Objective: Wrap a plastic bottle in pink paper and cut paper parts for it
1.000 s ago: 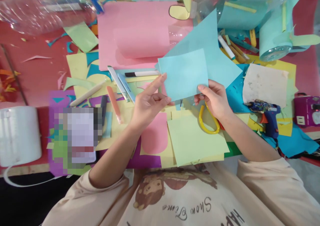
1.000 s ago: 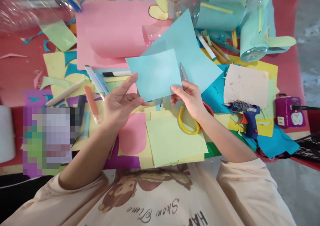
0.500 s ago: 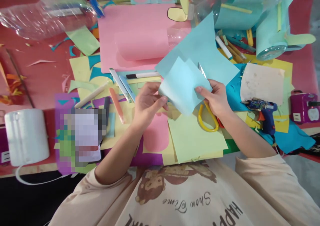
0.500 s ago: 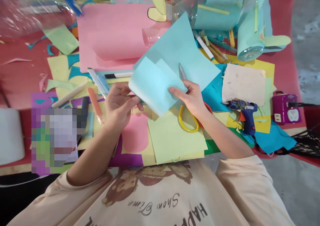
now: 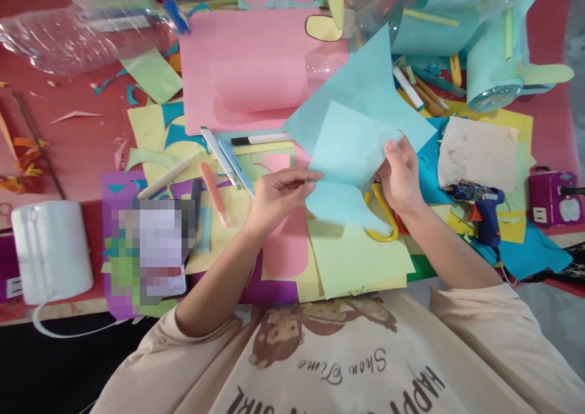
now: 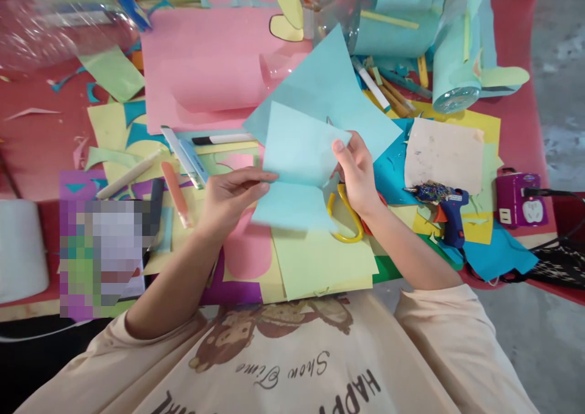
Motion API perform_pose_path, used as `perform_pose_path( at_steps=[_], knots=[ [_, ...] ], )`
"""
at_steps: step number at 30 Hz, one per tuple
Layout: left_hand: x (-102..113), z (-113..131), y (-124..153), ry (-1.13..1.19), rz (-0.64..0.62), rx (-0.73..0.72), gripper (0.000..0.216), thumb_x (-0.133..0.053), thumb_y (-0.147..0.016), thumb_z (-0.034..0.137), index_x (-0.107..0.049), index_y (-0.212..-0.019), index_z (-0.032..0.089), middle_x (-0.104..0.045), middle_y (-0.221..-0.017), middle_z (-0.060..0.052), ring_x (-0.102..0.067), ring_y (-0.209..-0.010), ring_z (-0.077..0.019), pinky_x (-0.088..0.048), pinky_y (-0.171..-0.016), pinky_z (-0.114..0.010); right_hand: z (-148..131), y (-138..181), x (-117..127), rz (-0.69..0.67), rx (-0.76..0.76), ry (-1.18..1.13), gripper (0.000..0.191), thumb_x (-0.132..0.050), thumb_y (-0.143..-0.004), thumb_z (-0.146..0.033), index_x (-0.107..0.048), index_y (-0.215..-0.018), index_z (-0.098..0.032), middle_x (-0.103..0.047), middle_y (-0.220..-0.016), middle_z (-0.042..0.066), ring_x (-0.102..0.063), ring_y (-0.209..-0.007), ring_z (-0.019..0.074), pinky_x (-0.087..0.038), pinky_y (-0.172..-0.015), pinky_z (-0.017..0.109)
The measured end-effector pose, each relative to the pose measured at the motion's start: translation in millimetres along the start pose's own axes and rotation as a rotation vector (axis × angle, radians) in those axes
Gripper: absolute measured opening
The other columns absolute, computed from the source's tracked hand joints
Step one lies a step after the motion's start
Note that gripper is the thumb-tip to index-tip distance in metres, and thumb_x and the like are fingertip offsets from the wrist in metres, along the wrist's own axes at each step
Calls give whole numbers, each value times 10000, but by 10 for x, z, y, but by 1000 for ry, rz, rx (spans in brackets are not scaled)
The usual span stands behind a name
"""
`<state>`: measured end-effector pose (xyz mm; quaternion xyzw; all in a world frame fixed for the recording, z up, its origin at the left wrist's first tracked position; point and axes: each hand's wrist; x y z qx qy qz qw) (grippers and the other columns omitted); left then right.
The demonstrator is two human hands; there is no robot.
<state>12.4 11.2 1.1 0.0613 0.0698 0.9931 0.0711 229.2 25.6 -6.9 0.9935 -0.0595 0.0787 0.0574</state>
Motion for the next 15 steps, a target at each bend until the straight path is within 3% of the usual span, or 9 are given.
perform_pose_path(
  at_steps=[4, 7, 11, 15],
  knots=[
    [0, 9, 18, 5, 85, 0, 177, -737, -693, 272, -774, -857, 218, -729, -815, -18, -526, -601, -89, -430, -533, -225, -40, 32, -16, -163, 55, -77, 449, -614, -774, -599, -470, -1056, -281, -642, -986, 24, -634, -925, 195, -529, -758, 340],
    [-8, 11, 28, 40, 99, -19, 191, -744, -691, 250, -770, -878, 226, -738, -874, -14, -528, -624, -82, -459, -577, -222, -41, 77, -50, -233, 24, -55, 439, -663, -752, -560, -477, -1033, -279, -665, -921, 9, -640, -854, 190, -532, -779, 360],
    [-31, 7, 72, 38, -16, -10, 229, -736, -724, 290, -764, -946, 243, -747, -944, -24, -581, -663, -109, -492, -603, -245, -26, 108, -83, -254, -28, -27, 389, -667, -751, -569, -497, -935, -272, -659, -805, -14, -634, -784, 187, -537, -726, 354],
    [-40, 39, 141, -16, -93, 23, 255, -708, -765, 302, -750, -1014, 264, -748, -992, -26, -630, -727, -154, -513, -607, -278, -144, 135, 17, -291, 81, 110, 320, -599, -830, -527, -538, -998, -263, -674, -895, 11, -646, -830, 187, -532, -730, 338]
  ],
)
Point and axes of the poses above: each hand's wrist, its own y-axis away from the middle knuckle, its own x-axis out of the back of the hand, z = x × y
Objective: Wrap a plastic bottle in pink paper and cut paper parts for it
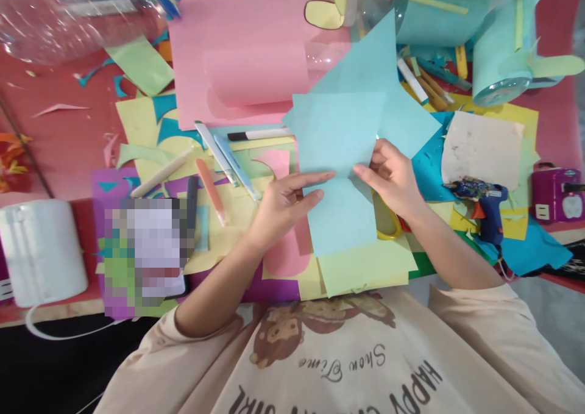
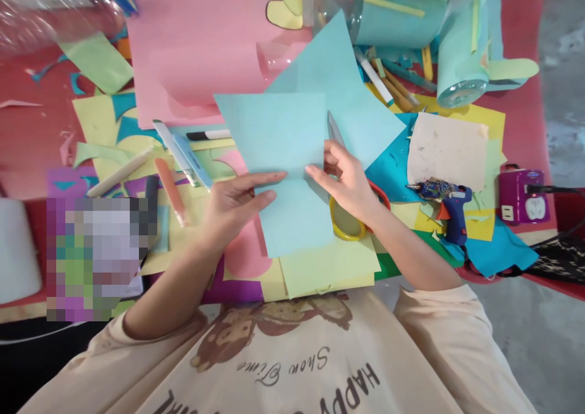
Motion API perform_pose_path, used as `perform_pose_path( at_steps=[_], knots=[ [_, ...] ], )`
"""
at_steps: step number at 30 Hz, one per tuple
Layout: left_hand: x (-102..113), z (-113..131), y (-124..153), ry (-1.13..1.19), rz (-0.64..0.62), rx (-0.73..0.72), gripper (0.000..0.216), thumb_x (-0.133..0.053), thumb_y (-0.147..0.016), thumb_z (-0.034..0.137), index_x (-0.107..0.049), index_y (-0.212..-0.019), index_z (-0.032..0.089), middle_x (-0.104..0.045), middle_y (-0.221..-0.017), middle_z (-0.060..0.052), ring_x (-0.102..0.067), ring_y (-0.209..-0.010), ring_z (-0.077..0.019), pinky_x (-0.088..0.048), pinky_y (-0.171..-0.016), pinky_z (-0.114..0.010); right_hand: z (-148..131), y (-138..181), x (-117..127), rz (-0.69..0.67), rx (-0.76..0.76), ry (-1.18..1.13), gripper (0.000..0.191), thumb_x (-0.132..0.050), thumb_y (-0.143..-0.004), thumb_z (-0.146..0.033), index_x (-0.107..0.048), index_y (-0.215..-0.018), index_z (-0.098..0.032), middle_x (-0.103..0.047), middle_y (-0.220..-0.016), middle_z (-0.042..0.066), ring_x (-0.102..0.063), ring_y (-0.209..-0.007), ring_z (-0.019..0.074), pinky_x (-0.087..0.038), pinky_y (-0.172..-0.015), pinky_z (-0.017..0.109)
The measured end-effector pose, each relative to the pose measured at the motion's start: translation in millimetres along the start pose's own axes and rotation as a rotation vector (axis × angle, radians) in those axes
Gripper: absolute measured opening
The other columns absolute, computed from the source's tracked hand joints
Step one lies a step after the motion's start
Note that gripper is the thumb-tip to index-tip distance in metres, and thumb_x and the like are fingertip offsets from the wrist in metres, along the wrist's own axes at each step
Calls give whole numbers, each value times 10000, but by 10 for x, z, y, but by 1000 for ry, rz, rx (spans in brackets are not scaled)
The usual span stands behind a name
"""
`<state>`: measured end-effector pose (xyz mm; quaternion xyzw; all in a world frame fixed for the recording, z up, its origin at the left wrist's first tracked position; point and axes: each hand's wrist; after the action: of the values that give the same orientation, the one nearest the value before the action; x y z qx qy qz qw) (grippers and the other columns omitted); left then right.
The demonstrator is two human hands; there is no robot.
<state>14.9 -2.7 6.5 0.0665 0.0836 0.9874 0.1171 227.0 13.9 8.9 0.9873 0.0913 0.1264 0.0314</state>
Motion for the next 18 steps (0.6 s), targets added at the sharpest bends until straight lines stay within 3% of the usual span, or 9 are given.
perform_pose_path(
  at_steps=[4, 7, 9, 14, 18],
  knots=[
    [45, 103, 64, 0, 28, 24, 239, -680, -778, 236, -747, -1004, 269, -742, -1041, -4, -649, -752, -167, -529, -596, -290, -208, 196, 274, 49, 96, 618, 288, -551, -894, -400, -561, -1131, -235, -665, -1033, 73, -638, -889, 209, -505, -779, 354],
    [127, 116, 87, -8, 50, 31, 236, -683, -771, 233, -741, -999, 254, -739, -1057, -6, -671, -857, -202, -557, -661, -312, -277, 396, 424, -49, 0, 1087, 315, -508, -915, -404, -592, -1123, -184, -680, -802, 81, -635, -727, 233, -448, -582, 321],
    [185, 58, 84, 31, 57, 37, 267, -705, -757, 247, -733, -1022, 243, -732, -1083, -19, -671, -932, -220, -571, -739, -332, -258, 497, 440, -133, -48, 1278, 387, -511, -907, -419, -582, -1182, -156, -679, -757, 90, -627, -653, 239, -361, -482, 294],
    [250, -145, 40, 199, 32, 116, 310, -751, -723, 272, -727, -1030, 232, -726, -1087, -41, -669, -1006, -236, -579, -830, -350, -123, 518, 318, -143, -66, 1386, 671, -544, -866, -517, -438, -1397, -122, -673, -692, 83, -591, -551, 223, -238, -425, 276],
    [236, -189, 14, 219, 23, 109, 320, -757, -717, 297, -721, -1026, 222, -726, -1067, -50, -678, -968, -231, -588, -805, -349, -31, 441, 290, -75, -90, 1309, 637, -558, -835, -539, -527, -1337, -148, -654, -616, 57, -568, -512, 209, -254, -436, 271]
  ],
)
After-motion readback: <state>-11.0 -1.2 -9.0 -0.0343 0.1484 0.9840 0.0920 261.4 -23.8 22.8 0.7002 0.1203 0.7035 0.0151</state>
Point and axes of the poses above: each hand's wrist, its own y-axis away from the middle knuckle, its own x-axis out of the back of the hand, z = x × y
